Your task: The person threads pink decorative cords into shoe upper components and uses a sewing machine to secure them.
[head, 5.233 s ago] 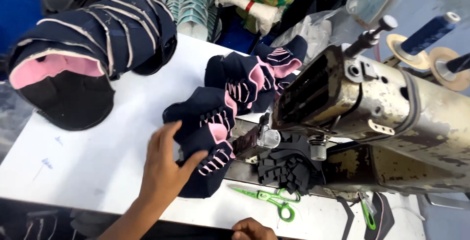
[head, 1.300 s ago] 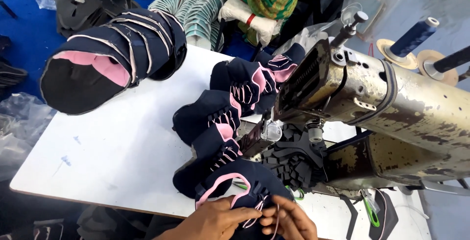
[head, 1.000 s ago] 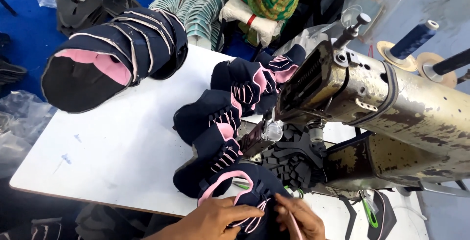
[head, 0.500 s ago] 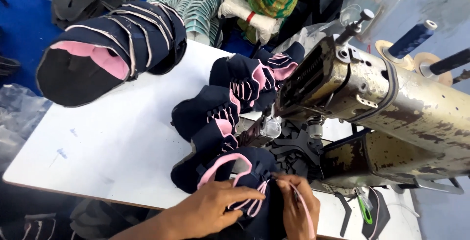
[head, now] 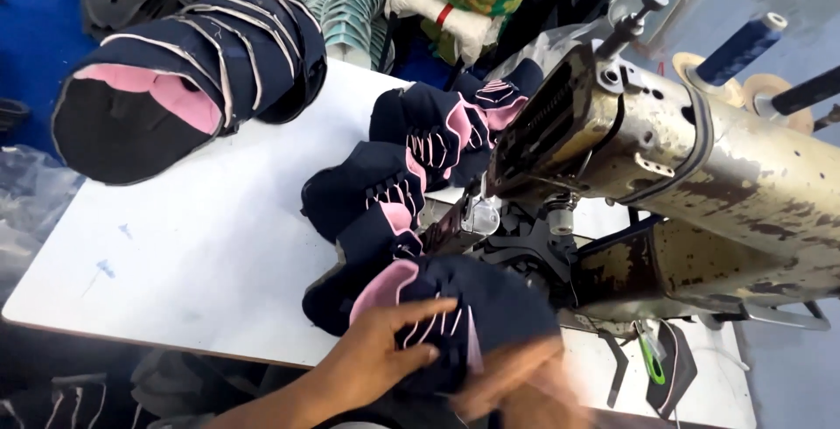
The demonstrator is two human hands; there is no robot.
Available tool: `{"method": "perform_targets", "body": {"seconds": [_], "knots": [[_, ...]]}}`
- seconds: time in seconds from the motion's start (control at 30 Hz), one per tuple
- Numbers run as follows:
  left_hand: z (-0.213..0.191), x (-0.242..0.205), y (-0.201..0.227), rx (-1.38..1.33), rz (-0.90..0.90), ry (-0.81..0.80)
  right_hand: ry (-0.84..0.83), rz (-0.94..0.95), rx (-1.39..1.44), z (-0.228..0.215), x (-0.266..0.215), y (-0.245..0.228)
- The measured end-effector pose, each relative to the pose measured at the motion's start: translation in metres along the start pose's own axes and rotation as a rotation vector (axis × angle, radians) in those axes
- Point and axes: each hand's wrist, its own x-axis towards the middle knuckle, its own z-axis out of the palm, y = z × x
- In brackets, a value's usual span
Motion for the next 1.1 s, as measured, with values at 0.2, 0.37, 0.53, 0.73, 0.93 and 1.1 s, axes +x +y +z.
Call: {"method": "perform_targets", "body": {"seconds": [0.2,0.37,0.53,0.73,0.93,1.1], "knots": [[0.006,0.017,0.002,-0.274,-0.266,0.061,-0.241,-0.340,-0.754,0.106,0.005,0.033],[0.009,0.027,0.008,-0.154,-0.209,0.085,-0.304,-0.617,-1.007,0.125,0.019,-0.001],[-0.002,0.029,0.011,0.035,-0.159,0.077,-0.431,-0.442,-0.770,0.036,0.001,-0.058],[-0.012,0.040,0.018,0.084,0.165,0.361,-0.130,-0.364,-0.645,0.041,-0.003,-0.100],[-0.018,0.046,0.015,-0.693,-0.307,0.047,-0.014,-0.615,-1.400,0.103,0.019,-0.078],[-0.027,0.048,0.023,-0.718,-0.490,0.002,0.153,-0.560,-1.375,0.109,0.019,-0.085]]}}
